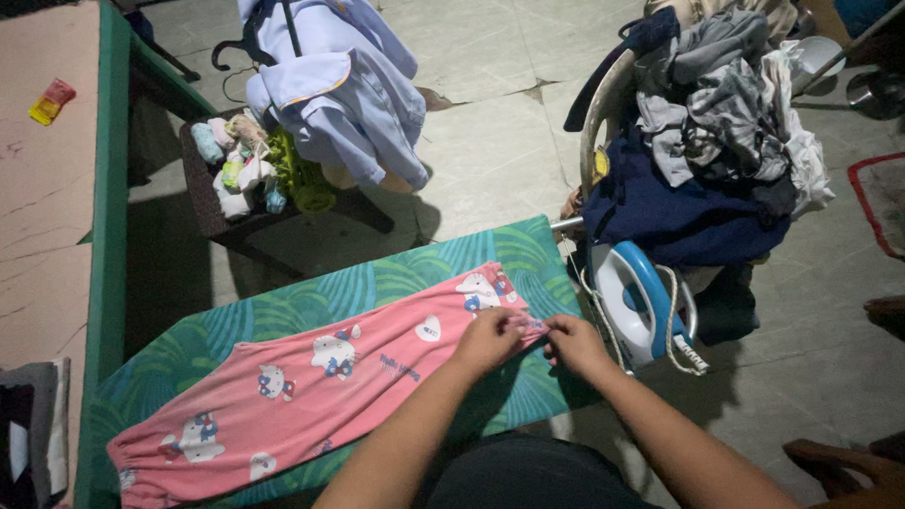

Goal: The person folds several garments on an ironing board, including a pink shirt, a white shirt, pink patterned shorts, and a patterned top. Each item is smoothed, folded into a compact rectangle, and stacked on a nearby table.

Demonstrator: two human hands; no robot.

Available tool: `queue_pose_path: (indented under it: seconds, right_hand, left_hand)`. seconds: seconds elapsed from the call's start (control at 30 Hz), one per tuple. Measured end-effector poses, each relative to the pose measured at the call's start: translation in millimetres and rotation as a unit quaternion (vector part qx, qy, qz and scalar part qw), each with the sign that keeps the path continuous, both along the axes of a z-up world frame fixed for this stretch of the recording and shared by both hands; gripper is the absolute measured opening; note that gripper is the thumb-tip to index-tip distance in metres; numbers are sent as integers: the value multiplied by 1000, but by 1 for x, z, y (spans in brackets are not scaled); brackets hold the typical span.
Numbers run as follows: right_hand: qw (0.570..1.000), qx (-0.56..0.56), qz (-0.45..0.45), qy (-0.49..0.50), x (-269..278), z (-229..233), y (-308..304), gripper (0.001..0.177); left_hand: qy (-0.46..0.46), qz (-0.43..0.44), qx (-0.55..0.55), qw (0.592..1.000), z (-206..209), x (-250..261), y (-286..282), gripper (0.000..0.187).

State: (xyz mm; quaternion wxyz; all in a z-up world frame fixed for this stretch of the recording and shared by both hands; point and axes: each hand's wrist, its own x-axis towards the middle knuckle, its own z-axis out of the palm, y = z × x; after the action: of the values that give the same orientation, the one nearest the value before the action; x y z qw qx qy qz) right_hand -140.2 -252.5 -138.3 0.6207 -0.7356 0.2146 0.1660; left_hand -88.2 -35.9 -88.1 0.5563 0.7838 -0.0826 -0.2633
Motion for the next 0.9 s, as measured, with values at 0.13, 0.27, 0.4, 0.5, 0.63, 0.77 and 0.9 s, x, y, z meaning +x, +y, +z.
queue_pose_path:
  seconds: [0.13, 0.27, 0.4, 0.5, 0.63, 0.77, 0.9]
  right_hand:
    - [969, 194, -113, 101, 7, 1, -7, 27]
    - [999, 19, -21, 43, 1, 9, -3, 34]
    - [972, -209, 98, -38, -16, -1, 1, 47]
    - [989, -134, 67, -15, -16, -14, -3, 41]
    - [993, -98, 53, 46, -7, -11, -8, 27]
    - [996, 21, -31, 84, -3, 22, 7, 22]
    - [979, 120, -123, 112, 10, 49, 38, 13]
  left_hand:
    - [0, -145, -7, 989, 11, -17, -13, 45]
    - [-49, -110, -16, 993, 19, -27, 7, 37]
    - [-84, 80, 72, 991, 7, -35, 94, 34]
    - [-258, 265, 163, 915, -12, -56, 205, 33]
    - [-147, 548, 276, 776, -38, -129, 364, 27]
    - [-103, 677, 333, 649, -60, -200, 455, 26]
    - [-33, 727, 257, 636, -70, -217, 501, 27]
